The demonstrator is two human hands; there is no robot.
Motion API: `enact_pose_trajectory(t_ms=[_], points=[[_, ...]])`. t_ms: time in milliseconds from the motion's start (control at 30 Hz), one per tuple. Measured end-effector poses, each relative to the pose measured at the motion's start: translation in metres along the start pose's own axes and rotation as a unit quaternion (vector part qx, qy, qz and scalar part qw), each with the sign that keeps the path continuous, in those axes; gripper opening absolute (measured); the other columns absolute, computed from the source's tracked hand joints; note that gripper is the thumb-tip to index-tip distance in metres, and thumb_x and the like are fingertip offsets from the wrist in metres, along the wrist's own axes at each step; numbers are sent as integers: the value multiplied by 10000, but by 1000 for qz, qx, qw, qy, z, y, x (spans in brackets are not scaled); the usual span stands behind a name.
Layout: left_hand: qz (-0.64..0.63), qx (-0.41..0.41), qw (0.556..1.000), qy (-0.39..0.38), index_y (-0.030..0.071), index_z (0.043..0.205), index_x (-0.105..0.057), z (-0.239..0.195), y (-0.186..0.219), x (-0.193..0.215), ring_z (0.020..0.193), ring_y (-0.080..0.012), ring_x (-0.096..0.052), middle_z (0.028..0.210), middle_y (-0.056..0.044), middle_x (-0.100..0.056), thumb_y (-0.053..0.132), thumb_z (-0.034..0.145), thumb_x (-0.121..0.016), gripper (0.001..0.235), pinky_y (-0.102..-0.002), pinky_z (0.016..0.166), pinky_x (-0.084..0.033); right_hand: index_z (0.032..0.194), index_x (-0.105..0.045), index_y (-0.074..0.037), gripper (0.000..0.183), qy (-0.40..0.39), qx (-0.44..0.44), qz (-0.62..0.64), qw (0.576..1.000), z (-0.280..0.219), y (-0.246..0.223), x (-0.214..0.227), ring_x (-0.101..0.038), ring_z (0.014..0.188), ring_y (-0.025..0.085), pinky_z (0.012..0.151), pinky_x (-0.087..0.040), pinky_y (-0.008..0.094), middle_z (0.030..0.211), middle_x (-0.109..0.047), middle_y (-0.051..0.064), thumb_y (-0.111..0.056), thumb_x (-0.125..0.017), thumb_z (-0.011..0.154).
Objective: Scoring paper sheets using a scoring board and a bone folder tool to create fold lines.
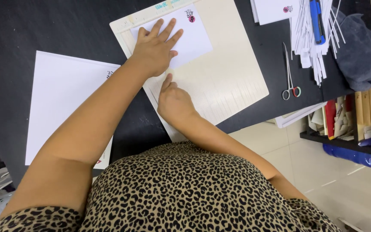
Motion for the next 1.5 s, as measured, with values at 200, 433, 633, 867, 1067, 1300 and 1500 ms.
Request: enact_pose_trajectory(t_ms=[200, 433, 633, 867, 1067, 1300, 1500], points=[[-18, -5, 1000, 10, 285, 1667, -81, 0, -2, 0, 1577, -269, 2, 1731, 32, 77, 404, 1094, -251, 609, -518, 1117, -198, 1389, -481, 218, 769, 30, 5, -12, 999, -3, -14, 0, -532, 480, 182, 343, -389, 281, 731, -586, 108, -136, -585, 715], [-12, 2, 1000, 6, 297, 1665, -72, -3, 0, 3, 1582, -254, 12, 1733, 38, 80, 396, 1093, -248, 606, -490, 1107, -199, 1383, -452, 248, 755, 30, 33, 5, 999, -8, -34, 4, -544, 508, 230, 341, -401, 328, 747, -586, 158, -126, -572, 738], [-21, -2, 1000, 9, 301, 1662, -83, -2, -3, 5, 1586, -262, 9, 1737, 30, 65, 424, 1090, -246, 608, -502, 1132, -179, 1384, -501, 203, 733, 68, 63, 8, 996, -6, -35, 35, -527, 488, 233, 336, -380, 354, 738, -569, 141, -147, -566, 743], [-87, -40, 993, -63, 341, 1645, -170, -2, -20, 14, 1592, -239, 47, 1746, 23, 58, 175, 987, -492, 751, -557, 1203, -127, 1299, -657, -201, 474, -218, -132, 274, 927, 18, 102, 65, -691, 984, 376, 811, -530, 478, 1120, -749, 133, -77, -476, 878], [-22, -43, 988, -149, 361, 1655, -16, 4, -21, 14, 1597, -201, 177, 1720, 36, 247, 166, 696, -941, 1347, -588, 1263, -98, 966, -774, -243, 232, -137, -166, 310, 926, 48, 90, 58, -698, 957, 276, 775, -522, 442, 1037, -772, -11, -445, -676, 910], [-1, -39, 987, -156, 361, 1655, 14, 0, -18, 16, 1595, -209, 193, 1718, 30, 268, 307, 630, -983, 1431, -588, 1252, -117, 906, -726, -203, 256, -106, -118, 318, 935, 54, 76, 52, -700, 854, 282, 663, -505, 448, 912, -741, -15, -458, -696, 918], [-63, -36, 993, -94, 340, 1639, -173, -5, -16, 19, 1601, -234, 77, 1745, 18, 87, 422, 672, -910, 1218, -606, 1228, -141, 875, -747, -249, 214, -103, -173, 299, 933, 51, 137, 36, -706, 925, 311, 806, -512, 453, 968, -768, 12, -462, -734, 874]])
Point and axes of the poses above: each hand's wrist, its own z-axis towards the middle knuckle, its own x-axis out of the back of the hand, y = z × x, the point moved 5 cm from there along z, towards the middle knuckle
